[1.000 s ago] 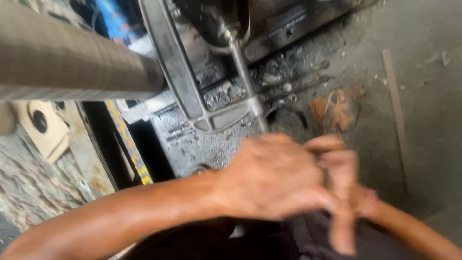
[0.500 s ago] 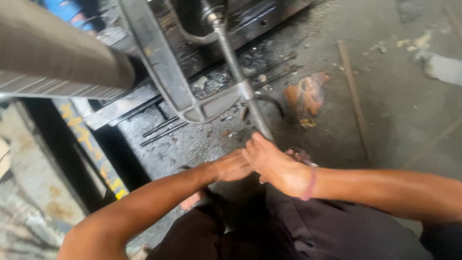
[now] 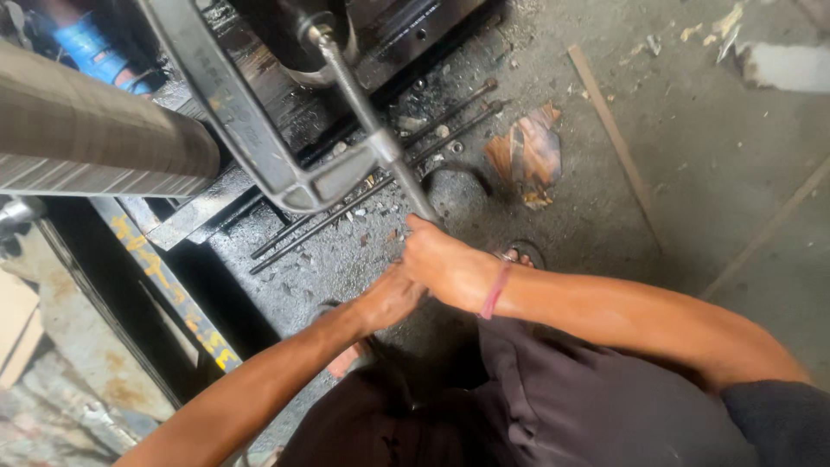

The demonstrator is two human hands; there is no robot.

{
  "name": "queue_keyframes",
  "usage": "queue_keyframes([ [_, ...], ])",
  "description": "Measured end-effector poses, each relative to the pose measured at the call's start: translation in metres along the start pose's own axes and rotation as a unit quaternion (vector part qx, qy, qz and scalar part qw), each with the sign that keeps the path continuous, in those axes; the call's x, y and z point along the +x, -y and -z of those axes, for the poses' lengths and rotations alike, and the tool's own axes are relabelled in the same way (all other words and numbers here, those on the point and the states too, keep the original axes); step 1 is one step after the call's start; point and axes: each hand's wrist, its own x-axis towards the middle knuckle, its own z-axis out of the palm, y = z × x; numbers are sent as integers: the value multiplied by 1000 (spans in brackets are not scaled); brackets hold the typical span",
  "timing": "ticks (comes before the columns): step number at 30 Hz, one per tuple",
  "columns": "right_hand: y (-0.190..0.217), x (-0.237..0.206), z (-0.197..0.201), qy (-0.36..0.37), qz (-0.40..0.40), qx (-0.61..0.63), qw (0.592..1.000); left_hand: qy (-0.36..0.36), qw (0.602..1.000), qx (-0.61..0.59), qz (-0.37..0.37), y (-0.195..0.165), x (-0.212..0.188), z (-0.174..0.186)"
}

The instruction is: The person uses a T-handle wrench to tighten a large C-clamp securing a black cylindrical object. The person repeatedly turns the wrench to increase the clamp pressure while another person assists by holding the object steady.

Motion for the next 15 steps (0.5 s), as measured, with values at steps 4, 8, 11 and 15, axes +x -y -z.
queue_keyframes([
  [4,-5,-8,4,-101,10,149,984,41,955,137,259,-46,-38,19],
  [8,-17,-16,-6,-408,84,370,830,49,953,247,167,-111,-56,53],
  [11,-25,-21,-5,-439,83,341,827,82,945,279,150,-140,-53,78],
  [15,-33,-24,8,-413,135,374,819,-75,958,-26,275,-142,-67,90],
])
